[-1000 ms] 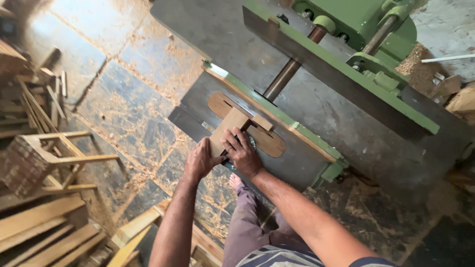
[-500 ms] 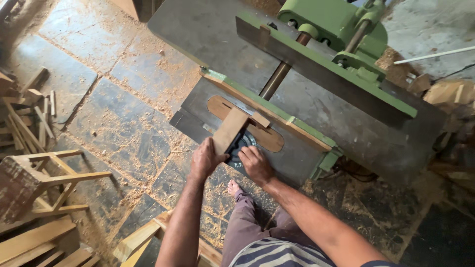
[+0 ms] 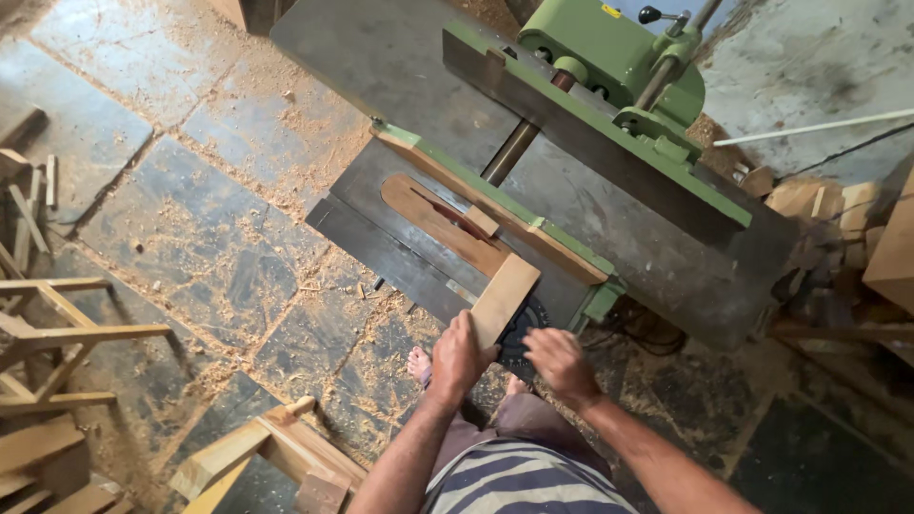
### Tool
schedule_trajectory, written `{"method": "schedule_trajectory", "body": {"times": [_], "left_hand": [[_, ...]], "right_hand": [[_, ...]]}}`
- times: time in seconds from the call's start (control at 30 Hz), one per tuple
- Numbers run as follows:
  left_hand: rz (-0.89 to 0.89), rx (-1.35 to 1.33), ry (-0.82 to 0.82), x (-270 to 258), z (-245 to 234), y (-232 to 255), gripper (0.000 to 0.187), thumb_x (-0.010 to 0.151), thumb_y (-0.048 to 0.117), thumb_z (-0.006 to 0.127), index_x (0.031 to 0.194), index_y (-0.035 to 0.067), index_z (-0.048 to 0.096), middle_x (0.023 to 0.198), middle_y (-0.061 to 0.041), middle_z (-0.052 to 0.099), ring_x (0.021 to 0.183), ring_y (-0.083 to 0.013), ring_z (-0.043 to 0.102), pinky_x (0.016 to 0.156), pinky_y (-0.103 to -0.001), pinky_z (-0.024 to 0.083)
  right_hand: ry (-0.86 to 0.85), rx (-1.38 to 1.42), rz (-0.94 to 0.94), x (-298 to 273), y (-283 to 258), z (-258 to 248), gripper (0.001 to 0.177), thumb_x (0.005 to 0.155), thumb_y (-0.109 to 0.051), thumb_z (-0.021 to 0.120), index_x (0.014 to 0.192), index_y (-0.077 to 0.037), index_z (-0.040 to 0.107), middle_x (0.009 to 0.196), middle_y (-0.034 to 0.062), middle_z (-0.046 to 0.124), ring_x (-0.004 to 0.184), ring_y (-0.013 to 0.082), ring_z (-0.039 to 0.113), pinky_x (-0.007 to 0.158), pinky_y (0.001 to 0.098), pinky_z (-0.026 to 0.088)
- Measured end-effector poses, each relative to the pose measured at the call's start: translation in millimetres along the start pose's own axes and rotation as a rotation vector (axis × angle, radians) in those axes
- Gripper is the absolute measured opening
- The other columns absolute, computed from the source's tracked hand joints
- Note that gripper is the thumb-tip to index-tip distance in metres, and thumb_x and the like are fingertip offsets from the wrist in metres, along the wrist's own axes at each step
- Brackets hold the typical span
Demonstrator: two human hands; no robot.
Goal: The person measures a wooden block with a tape measure, marks it with a pen using a square, and then processes the wood on a jointer by sliding it across the blades several times.
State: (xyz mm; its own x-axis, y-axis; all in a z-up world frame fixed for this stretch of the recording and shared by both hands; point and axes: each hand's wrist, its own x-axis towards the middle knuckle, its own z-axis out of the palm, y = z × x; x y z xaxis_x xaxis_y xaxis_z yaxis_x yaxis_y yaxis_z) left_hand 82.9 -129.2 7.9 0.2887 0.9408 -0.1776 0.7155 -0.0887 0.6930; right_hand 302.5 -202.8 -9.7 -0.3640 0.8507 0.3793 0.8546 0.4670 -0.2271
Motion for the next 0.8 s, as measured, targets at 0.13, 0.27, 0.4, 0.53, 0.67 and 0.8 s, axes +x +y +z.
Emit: {"method": "schedule_trajectory", "body": {"times": [0.13,0.27,0.4,0.53,0.67,0.8], "left_hand": [[-0.03,-0.117,0.057,-29,-31,4,0.063,0.067,0.022,0.093,0.111,-0.002,0.054,0.103,-0.025,0.067,0.093,-0.0403,0.069,0.081,-0.048,0.058],[-0.408,-0.226,-0.062,-73,-80,1,0.065,0.075,0.034,0.085,0.124,0.003,0.056,0.106,-0.019,0.072,0.088,-0.0294,0.075,0.076,-0.041,0.063],[-0.583,-0.408,0.021,-115,-108,-21,0.084,0.067,0.04,0.083,0.137,0.007,0.052,0.104,-0.02,0.075,0.084,-0.0292,0.079,0.073,-0.04,0.066],[-0.58,-0.378,0.131,-148,-104,-55,0.085,0.063,0.044,0.084,0.134,0.007,0.056,0.1,-0.02,0.076,0.083,-0.0291,0.08,0.076,-0.04,0.064],[-0.672,-0.389,0.212,-174,-96,-72,0.077,0.063,0.045,0.084,0.127,0.008,0.061,0.098,-0.018,0.077,0.086,-0.0283,0.077,0.079,-0.04,0.059],[-0.743,-0.438,0.204,-184,-95,-74,0.072,0.065,0.045,0.083,0.123,0.008,0.063,0.095,-0.017,0.078,0.083,-0.0271,0.076,0.077,-0.039,0.058]], "right_hand": [[0.116,-0.035,0.074,-8,28,-17,0.021,0.098,-0.019,0.07,0.113,-0.004,0.068,0.121,0.0145,0.069,0.118,0.0312,0.064,0.102,0.0459,0.054],[0.086,0.154,0.304,41,70,-32,0.049,0.1,-0.016,0.061,0.146,-0.001,0.054,0.125,0.0088,0.071,0.118,0.0305,0.063,0.104,0.0465,0.045],[-0.03,0.128,0.063,122,104,-16,0.069,0.088,0.0,0.052,0.156,0.0,0.038,0.135,0.0035,0.069,0.134,0.0288,0.052,0.114,0.0481,0.034],[-0.163,0.189,-0.013,191,125,22,0.08,0.076,0.004,0.051,0.155,-0.001,0.038,0.141,0.0011,0.067,0.138,0.0293,0.047,0.119,0.0511,0.028],[-0.347,0.073,-0.061,236,128,48,0.087,0.072,0.004,0.055,0.157,-0.004,0.036,0.147,0.001,0.062,0.14,0.0296,0.042,0.12,0.0541,0.023],[-0.335,0.049,-0.202,259,116,37,0.083,0.069,0.005,0.055,0.152,0.002,0.043,0.125,0.0036,0.073,0.129,0.0354,0.05,0.111,0.0609,0.021]]}}
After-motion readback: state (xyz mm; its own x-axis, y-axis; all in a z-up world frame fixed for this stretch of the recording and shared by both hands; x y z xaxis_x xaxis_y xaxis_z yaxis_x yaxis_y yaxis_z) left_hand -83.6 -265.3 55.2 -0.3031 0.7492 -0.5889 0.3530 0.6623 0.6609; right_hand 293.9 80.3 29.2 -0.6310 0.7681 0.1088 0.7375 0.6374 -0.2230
